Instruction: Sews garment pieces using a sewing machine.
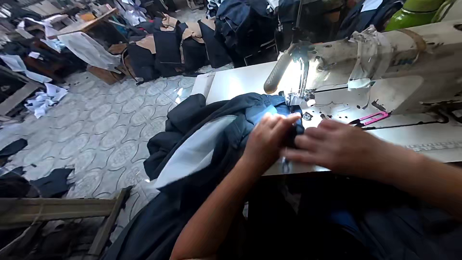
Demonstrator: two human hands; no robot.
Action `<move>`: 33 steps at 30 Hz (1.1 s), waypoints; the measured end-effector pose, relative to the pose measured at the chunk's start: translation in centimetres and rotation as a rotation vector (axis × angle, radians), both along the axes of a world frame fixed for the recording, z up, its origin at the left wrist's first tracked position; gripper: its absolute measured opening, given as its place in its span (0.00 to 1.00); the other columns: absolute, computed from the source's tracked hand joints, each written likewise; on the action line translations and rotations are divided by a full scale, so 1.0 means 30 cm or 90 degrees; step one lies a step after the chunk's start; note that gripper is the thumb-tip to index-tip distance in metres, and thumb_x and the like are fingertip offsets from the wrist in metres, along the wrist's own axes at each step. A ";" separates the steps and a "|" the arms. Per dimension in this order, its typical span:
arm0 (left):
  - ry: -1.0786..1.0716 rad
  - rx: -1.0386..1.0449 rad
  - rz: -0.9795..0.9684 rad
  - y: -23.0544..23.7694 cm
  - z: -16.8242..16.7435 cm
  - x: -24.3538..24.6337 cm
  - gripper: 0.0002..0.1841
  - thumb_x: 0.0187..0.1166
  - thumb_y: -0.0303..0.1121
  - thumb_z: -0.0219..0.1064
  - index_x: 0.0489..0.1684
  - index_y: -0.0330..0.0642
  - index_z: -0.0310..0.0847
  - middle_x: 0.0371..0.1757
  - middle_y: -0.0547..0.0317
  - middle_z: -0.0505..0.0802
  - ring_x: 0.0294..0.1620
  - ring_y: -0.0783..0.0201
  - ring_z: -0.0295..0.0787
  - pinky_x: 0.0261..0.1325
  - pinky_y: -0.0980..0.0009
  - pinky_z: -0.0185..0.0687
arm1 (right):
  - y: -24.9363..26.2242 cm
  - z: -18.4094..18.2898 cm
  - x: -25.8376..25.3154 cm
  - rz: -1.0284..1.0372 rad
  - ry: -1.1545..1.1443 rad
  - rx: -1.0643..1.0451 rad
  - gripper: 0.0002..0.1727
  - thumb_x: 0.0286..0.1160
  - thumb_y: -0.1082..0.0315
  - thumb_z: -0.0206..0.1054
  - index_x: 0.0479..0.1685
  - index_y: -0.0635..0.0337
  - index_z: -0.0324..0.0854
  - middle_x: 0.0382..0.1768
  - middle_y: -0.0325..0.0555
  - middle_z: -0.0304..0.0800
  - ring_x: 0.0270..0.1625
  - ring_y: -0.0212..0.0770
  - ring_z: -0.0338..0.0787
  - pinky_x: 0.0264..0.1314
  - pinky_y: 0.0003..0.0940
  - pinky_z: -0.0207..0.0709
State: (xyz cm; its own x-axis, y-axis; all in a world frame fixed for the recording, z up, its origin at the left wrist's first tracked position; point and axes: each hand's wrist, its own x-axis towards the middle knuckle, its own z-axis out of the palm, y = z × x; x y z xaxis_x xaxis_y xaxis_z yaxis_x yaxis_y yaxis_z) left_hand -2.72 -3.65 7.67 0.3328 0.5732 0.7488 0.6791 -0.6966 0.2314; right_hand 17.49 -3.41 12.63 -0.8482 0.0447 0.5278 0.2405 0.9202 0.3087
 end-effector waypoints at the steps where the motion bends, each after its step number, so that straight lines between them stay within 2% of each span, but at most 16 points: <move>1: 0.011 -0.025 0.017 0.020 0.035 -0.006 0.15 0.73 0.22 0.69 0.57 0.33 0.89 0.41 0.45 0.94 0.42 0.49 0.91 0.49 0.58 0.85 | 0.031 0.042 0.010 -0.022 -0.014 0.018 0.12 0.71 0.81 0.61 0.41 0.59 0.90 0.36 0.49 0.91 0.38 0.48 0.90 0.35 0.41 0.75; 3: 0.006 -0.040 0.047 0.050 0.068 -0.023 0.10 0.72 0.22 0.70 0.49 0.31 0.89 0.43 0.43 0.95 0.45 0.46 0.92 0.52 0.54 0.86 | 0.079 0.118 0.044 -0.058 -0.048 0.043 0.11 0.66 0.85 0.60 0.30 0.65 0.87 0.34 0.53 0.91 0.37 0.52 0.89 0.32 0.44 0.73; 4: -0.008 -0.033 0.054 0.057 0.073 -0.030 0.07 0.73 0.22 0.70 0.44 0.31 0.89 0.43 0.43 0.95 0.45 0.47 0.93 0.52 0.55 0.87 | 0.093 0.138 0.056 -0.067 -0.060 0.043 0.11 0.66 0.85 0.60 0.28 0.64 0.86 0.33 0.52 0.90 0.37 0.52 0.88 0.33 0.44 0.70; 6: -0.035 -0.033 0.065 0.059 0.077 -0.034 0.05 0.74 0.23 0.70 0.41 0.32 0.89 0.41 0.44 0.95 0.44 0.49 0.93 0.51 0.56 0.87 | 0.100 0.144 0.056 -0.067 -0.059 0.030 0.11 0.67 0.82 0.61 0.26 0.60 0.86 0.31 0.48 0.89 0.37 0.51 0.87 0.34 0.44 0.71; 9: -0.077 -0.073 0.064 0.052 0.090 -0.024 0.05 0.74 0.24 0.70 0.40 0.32 0.89 0.34 0.48 0.92 0.34 0.56 0.89 0.41 0.60 0.84 | 0.096 0.113 0.006 -0.057 -0.010 0.007 0.11 0.72 0.74 0.62 0.25 0.57 0.86 0.24 0.45 0.84 0.30 0.49 0.82 0.34 0.45 0.67; 12: -0.131 -0.156 0.043 0.041 0.104 -0.019 0.03 0.77 0.24 0.69 0.40 0.33 0.87 0.27 0.54 0.89 0.24 0.70 0.81 0.31 0.74 0.77 | 0.115 0.091 -0.059 -0.075 0.067 0.002 0.12 0.76 0.70 0.63 0.26 0.58 0.86 0.22 0.47 0.82 0.28 0.50 0.82 0.38 0.46 0.66; 17: -0.277 -0.299 -0.027 0.043 0.083 -0.048 0.05 0.83 0.25 0.62 0.43 0.36 0.84 0.29 0.65 0.87 0.26 0.82 0.77 0.33 0.82 0.73 | 0.144 0.061 -0.117 -0.094 0.173 -0.018 0.09 0.74 0.66 0.67 0.28 0.56 0.90 0.33 0.49 0.88 0.39 0.51 0.86 0.46 0.48 0.68; 21: -0.261 -0.277 -0.089 0.046 0.061 -0.075 0.08 0.84 0.26 0.59 0.47 0.35 0.84 0.29 0.69 0.86 0.27 0.86 0.77 0.35 0.85 0.75 | 0.154 0.046 -0.116 -0.103 0.214 -0.015 0.09 0.73 0.63 0.68 0.29 0.54 0.90 0.47 0.51 0.91 0.49 0.53 0.87 0.48 0.46 0.69; 23: -0.239 -0.245 -0.100 0.047 0.049 -0.077 0.07 0.81 0.27 0.62 0.46 0.34 0.84 0.27 0.68 0.86 0.25 0.86 0.77 0.32 0.86 0.74 | 0.156 0.043 -0.111 -0.110 0.226 -0.019 0.09 0.74 0.62 0.69 0.28 0.53 0.89 0.53 0.52 0.92 0.53 0.54 0.87 0.50 0.47 0.71; 25: -0.231 -0.214 -0.080 0.046 0.042 -0.066 0.05 0.78 0.27 0.69 0.43 0.33 0.85 0.29 0.66 0.88 0.27 0.86 0.80 0.34 0.87 0.77 | 0.159 0.038 -0.106 -0.109 0.247 -0.030 0.09 0.73 0.62 0.69 0.28 0.53 0.90 0.54 0.52 0.92 0.53 0.55 0.87 0.50 0.47 0.71; 27: -0.238 -0.172 -0.070 0.045 0.028 -0.053 0.04 0.77 0.26 0.70 0.39 0.32 0.85 0.28 0.65 0.88 0.28 0.86 0.79 0.36 0.88 0.76 | 0.155 0.017 -0.100 -0.069 0.292 -0.081 0.09 0.72 0.62 0.71 0.34 0.56 0.92 0.52 0.54 0.92 0.51 0.54 0.87 0.48 0.47 0.72; 28: -0.242 -0.153 -0.077 0.044 0.021 -0.050 0.04 0.77 0.25 0.70 0.39 0.31 0.86 0.29 0.63 0.89 0.28 0.85 0.80 0.36 0.87 0.76 | 0.150 -0.002 -0.094 -0.032 0.320 -0.138 0.12 0.70 0.60 0.73 0.42 0.60 0.92 0.52 0.55 0.92 0.51 0.53 0.87 0.49 0.46 0.74; 30: -0.239 -0.137 -0.101 0.039 0.012 -0.055 0.04 0.77 0.23 0.69 0.41 0.31 0.88 0.34 0.62 0.92 0.35 0.85 0.85 0.43 0.86 0.82 | 0.145 -0.065 -0.060 0.019 0.326 -0.287 0.28 0.68 0.56 0.76 0.63 0.65 0.81 0.56 0.52 0.89 0.59 0.43 0.87 0.62 0.37 0.81; 31: -0.234 -0.135 -0.110 0.039 0.008 -0.061 0.05 0.78 0.23 0.68 0.40 0.31 0.88 0.36 0.62 0.92 0.37 0.85 0.86 0.45 0.86 0.82 | 0.152 -0.115 -0.038 0.015 0.311 -0.363 0.32 0.66 0.58 0.76 0.68 0.65 0.76 0.57 0.51 0.88 0.61 0.39 0.87 0.66 0.34 0.81; 32: -0.226 -0.135 -0.120 0.040 0.005 -0.070 0.05 0.78 0.23 0.67 0.40 0.30 0.88 0.37 0.61 0.93 0.38 0.85 0.86 0.47 0.85 0.82 | 0.168 -0.169 -0.018 -0.022 0.289 -0.426 0.32 0.63 0.61 0.75 0.70 0.65 0.77 0.58 0.52 0.89 0.61 0.39 0.88 0.66 0.34 0.80; 33: -0.216 -0.136 -0.137 0.043 0.002 -0.080 0.05 0.77 0.22 0.66 0.40 0.30 0.88 0.37 0.60 0.93 0.40 0.84 0.86 0.49 0.84 0.82 | 0.191 -0.212 0.001 -0.074 0.241 -0.492 0.30 0.63 0.67 0.72 0.70 0.66 0.80 0.62 0.54 0.89 0.67 0.44 0.87 0.71 0.40 0.78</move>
